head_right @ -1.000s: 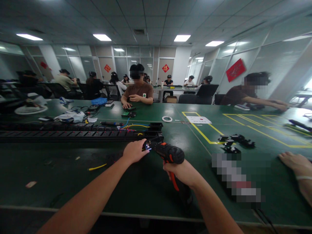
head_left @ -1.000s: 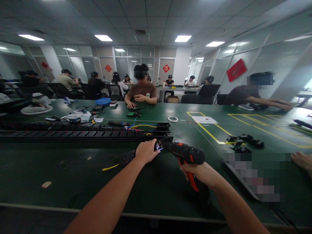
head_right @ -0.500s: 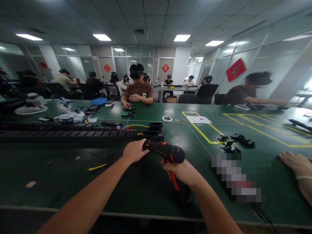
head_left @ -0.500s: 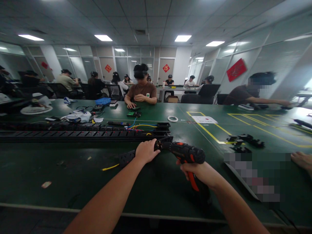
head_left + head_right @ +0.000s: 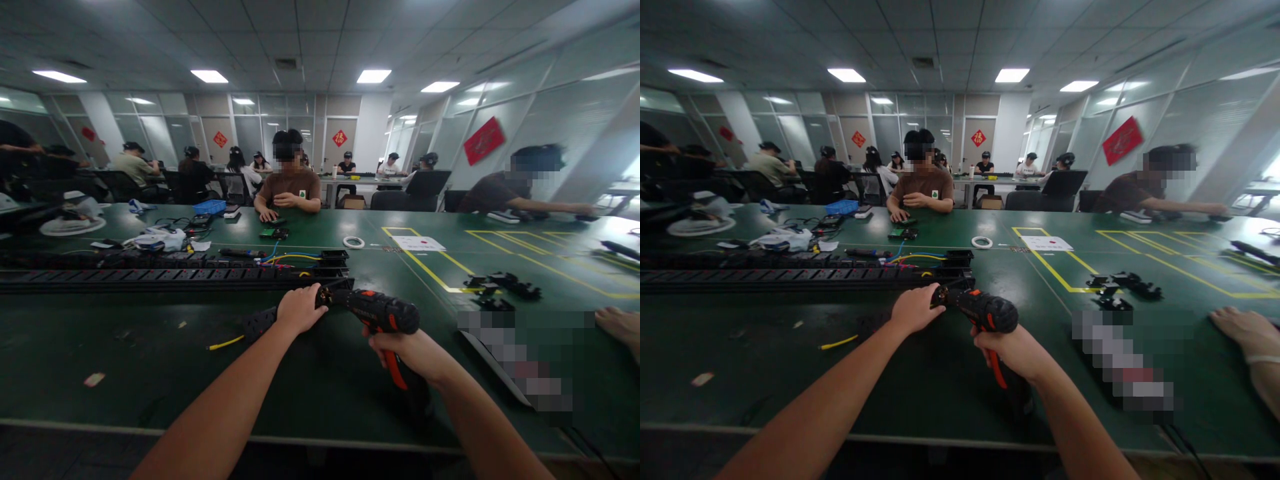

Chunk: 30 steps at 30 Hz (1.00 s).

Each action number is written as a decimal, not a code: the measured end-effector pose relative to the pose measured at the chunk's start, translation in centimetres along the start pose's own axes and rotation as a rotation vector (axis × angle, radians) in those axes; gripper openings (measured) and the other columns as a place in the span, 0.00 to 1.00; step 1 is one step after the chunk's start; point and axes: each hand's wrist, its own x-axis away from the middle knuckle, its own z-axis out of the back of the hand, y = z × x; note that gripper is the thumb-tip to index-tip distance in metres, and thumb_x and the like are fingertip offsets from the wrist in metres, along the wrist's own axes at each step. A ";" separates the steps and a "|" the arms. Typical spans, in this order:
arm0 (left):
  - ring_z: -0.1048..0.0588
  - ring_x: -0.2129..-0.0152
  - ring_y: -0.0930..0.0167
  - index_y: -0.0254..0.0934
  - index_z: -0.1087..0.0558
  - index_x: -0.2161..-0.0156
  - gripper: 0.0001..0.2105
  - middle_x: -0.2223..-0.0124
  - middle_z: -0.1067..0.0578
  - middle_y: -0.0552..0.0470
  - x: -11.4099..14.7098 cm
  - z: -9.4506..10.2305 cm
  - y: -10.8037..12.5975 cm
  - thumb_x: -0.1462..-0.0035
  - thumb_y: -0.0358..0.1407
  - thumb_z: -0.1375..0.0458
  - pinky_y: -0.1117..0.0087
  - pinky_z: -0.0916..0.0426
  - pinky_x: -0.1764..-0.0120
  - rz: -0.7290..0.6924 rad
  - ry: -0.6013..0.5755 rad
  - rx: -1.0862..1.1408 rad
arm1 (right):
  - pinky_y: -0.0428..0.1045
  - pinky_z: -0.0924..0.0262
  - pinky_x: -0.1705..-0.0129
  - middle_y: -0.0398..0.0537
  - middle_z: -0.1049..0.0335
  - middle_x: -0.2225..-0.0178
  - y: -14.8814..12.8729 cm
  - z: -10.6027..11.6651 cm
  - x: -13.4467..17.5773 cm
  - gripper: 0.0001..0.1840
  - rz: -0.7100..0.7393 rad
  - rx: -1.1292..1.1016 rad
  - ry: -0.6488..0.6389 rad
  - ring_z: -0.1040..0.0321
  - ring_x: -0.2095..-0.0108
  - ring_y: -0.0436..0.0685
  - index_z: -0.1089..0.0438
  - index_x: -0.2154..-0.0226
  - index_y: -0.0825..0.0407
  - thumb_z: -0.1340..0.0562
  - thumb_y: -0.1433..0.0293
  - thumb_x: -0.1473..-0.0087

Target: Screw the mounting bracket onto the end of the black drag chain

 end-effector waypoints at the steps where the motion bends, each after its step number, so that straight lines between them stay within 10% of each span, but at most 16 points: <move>1: 0.27 0.55 0.60 0.42 0.41 0.41 0.28 0.51 0.25 0.45 0.0 0.0 0.0 0.42 0.53 0.49 0.62 0.36 0.56 -0.001 0.001 0.001 | 0.46 0.41 0.76 0.38 0.35 0.81 0.1 0.0 0.0 0.08 0.004 0.005 -0.003 0.35 0.80 0.51 0.32 0.68 0.52 0.39 0.70 0.56; 30: 0.27 0.55 0.61 0.42 0.41 0.40 0.29 0.51 0.26 0.45 0.0 0.2 0.1 0.42 0.53 0.49 0.62 0.36 0.55 0.007 -0.028 -0.008 | 0.46 0.40 0.76 0.39 0.35 0.81 0.4 0.2 -0.4 0.04 0.048 0.055 -0.039 0.35 0.79 0.51 0.34 0.71 0.52 0.41 0.72 0.55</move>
